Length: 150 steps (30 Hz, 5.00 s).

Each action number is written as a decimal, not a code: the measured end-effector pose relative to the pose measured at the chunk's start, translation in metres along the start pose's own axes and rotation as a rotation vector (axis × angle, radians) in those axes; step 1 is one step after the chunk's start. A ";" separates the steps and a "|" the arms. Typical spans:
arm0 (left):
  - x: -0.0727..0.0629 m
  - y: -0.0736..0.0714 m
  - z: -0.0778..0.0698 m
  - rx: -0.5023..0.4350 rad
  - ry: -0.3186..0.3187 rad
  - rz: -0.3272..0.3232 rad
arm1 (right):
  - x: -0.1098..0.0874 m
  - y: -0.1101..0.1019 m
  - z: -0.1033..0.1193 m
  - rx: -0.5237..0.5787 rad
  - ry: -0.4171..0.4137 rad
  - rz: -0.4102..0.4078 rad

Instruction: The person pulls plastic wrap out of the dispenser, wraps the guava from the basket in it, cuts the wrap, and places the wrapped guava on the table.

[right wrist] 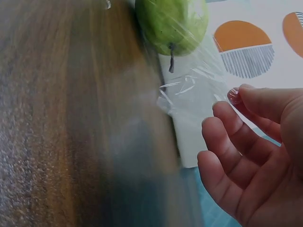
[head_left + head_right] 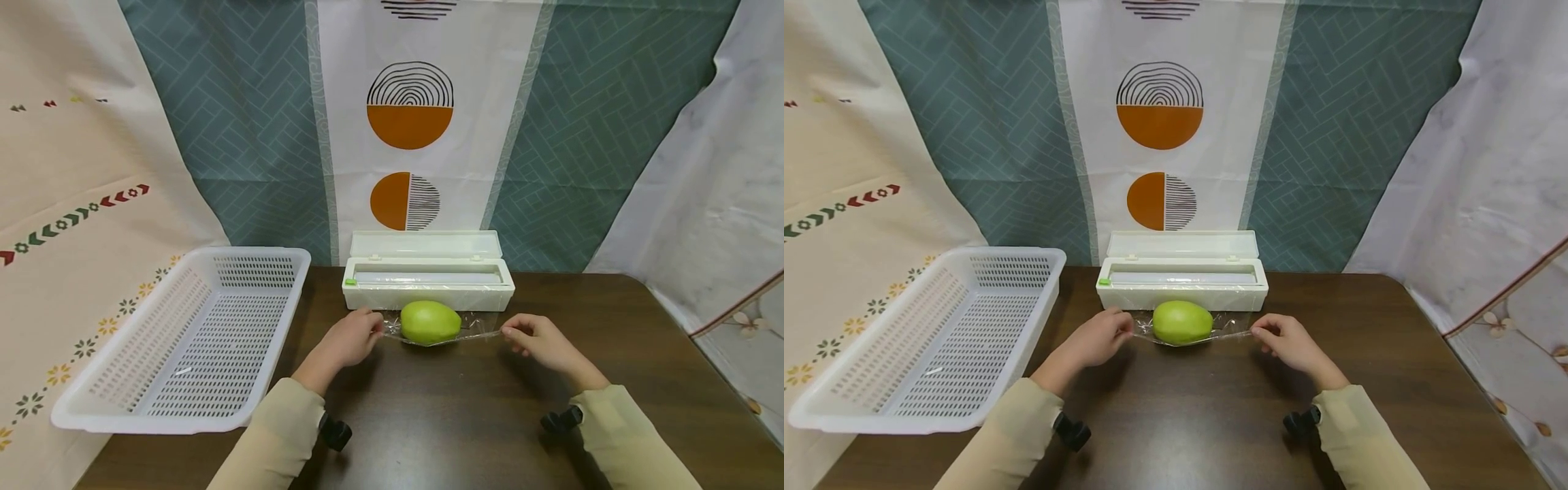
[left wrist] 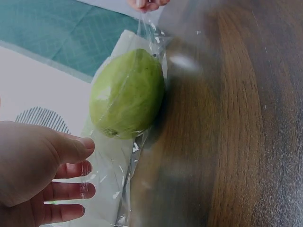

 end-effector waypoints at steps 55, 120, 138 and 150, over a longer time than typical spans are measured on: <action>0.020 0.007 -0.027 0.025 0.084 -0.075 | 0.029 0.087 0.116 -0.573 -0.331 0.009; 0.065 0.011 0.010 -0.720 -0.164 0.069 | -0.004 0.092 0.126 -0.808 -0.920 -0.659; 0.046 -0.005 -0.066 0.521 0.189 -0.128 | 0.020 0.075 0.129 -0.605 -0.734 -0.430; 0.059 0.004 -0.058 0.761 0.228 -0.415 | 0.027 0.067 0.129 -0.485 -0.621 -0.348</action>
Point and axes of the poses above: each hand's wrist, its own x-axis towards the middle knuckle, its own y-axis out of the palm, z = x × y, the point moved 9 cm from there along x, towards the middle knuckle, and after that the axes turned 14 degrees about y, right-handed, at the moved point
